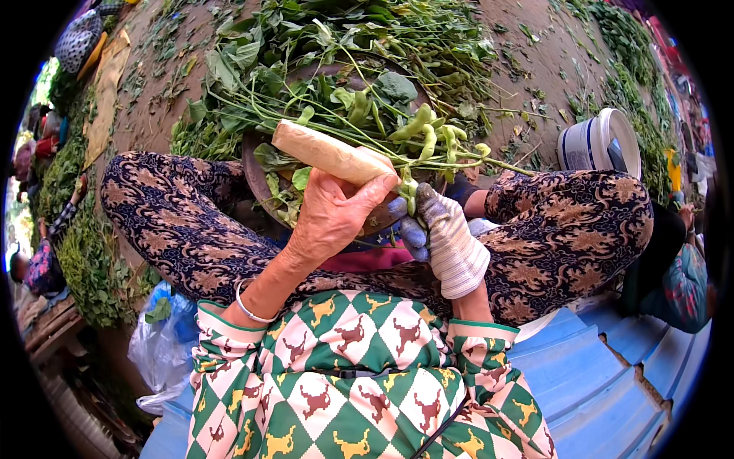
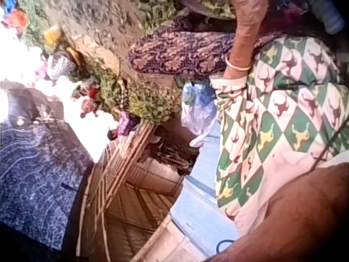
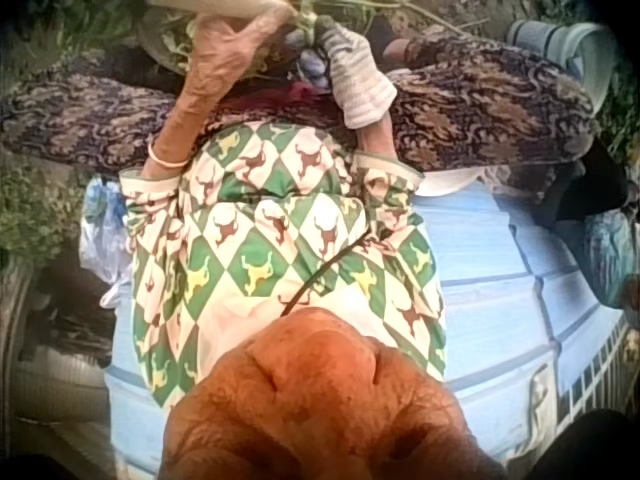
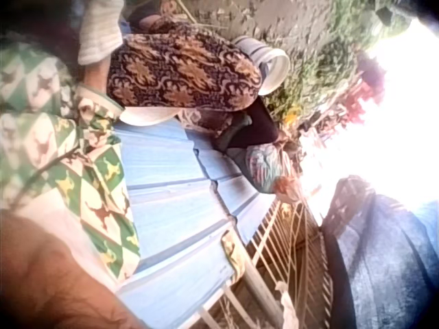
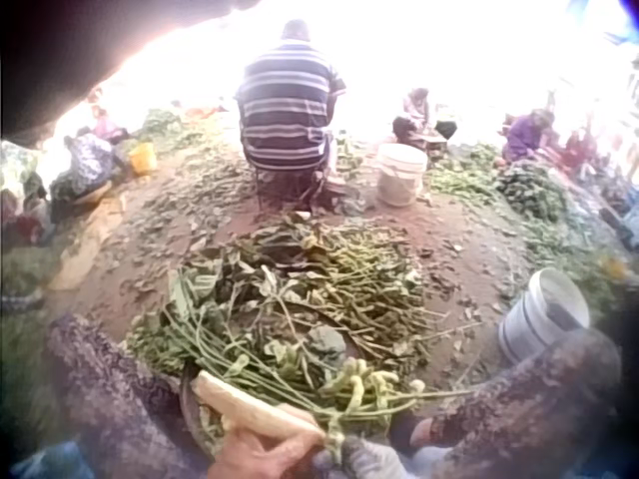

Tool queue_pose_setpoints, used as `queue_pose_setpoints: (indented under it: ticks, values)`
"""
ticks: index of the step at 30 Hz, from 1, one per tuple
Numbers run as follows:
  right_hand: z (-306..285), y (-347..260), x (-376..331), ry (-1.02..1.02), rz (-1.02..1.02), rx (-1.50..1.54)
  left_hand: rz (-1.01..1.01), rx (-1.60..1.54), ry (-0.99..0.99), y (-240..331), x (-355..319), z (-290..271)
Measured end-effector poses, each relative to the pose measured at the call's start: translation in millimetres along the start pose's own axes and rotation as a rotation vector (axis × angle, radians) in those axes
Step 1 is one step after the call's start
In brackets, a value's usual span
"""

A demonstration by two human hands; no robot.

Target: The person sits on a tarp and uses a small knife to shell green vegetables, likely edamame, from their pods. They hold the stems in one hand and carefully cut or pull the pods open to remove the beans, placing the shelled beans into a white bowl.

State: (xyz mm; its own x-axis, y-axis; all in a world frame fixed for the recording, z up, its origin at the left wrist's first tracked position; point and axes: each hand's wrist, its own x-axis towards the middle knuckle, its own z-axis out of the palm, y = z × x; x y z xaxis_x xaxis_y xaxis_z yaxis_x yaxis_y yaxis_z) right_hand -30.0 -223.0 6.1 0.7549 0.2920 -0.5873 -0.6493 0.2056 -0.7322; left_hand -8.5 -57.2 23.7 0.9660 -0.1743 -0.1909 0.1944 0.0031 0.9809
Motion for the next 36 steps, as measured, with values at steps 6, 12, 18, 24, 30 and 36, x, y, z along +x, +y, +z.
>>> queue_pose_setpoints:
  ticks: [6, 12, 18, 24, 30, 36]
  values:
    - [8.7, 0.5, 10.2, 0.151, -0.010, -0.236, 0.022, 0.124, -0.058, 3.6, -2.2, 2.3]
    - [6.0, -7.5, 4.5, 0.062, 0.129, -0.091, -0.056, 0.015, -0.023, 1.1, -2.6, -2.2]
    - [-1.7, -1.7, 4.0, -0.058, 0.096, -0.078, 0.062, -0.026, -0.022, 13.3, 8.2, 0.2]
    - [-0.4, 3.2, 5.1, -0.087, 0.034, -0.081, 0.084, 0.324, -0.162, 26.8, 33.7, 12.2]
    - [-3.2, 2.2, 2.4, -0.016, 0.013, -0.020, 0.095, 0.277, -0.105, 15.0, 37.7, 21.2]
    - [-19.5, -3.2, -15.9, 0.124, -0.100, 0.434, 0.193, 0.197, -0.144, 16.6, 23.0, 13.4]
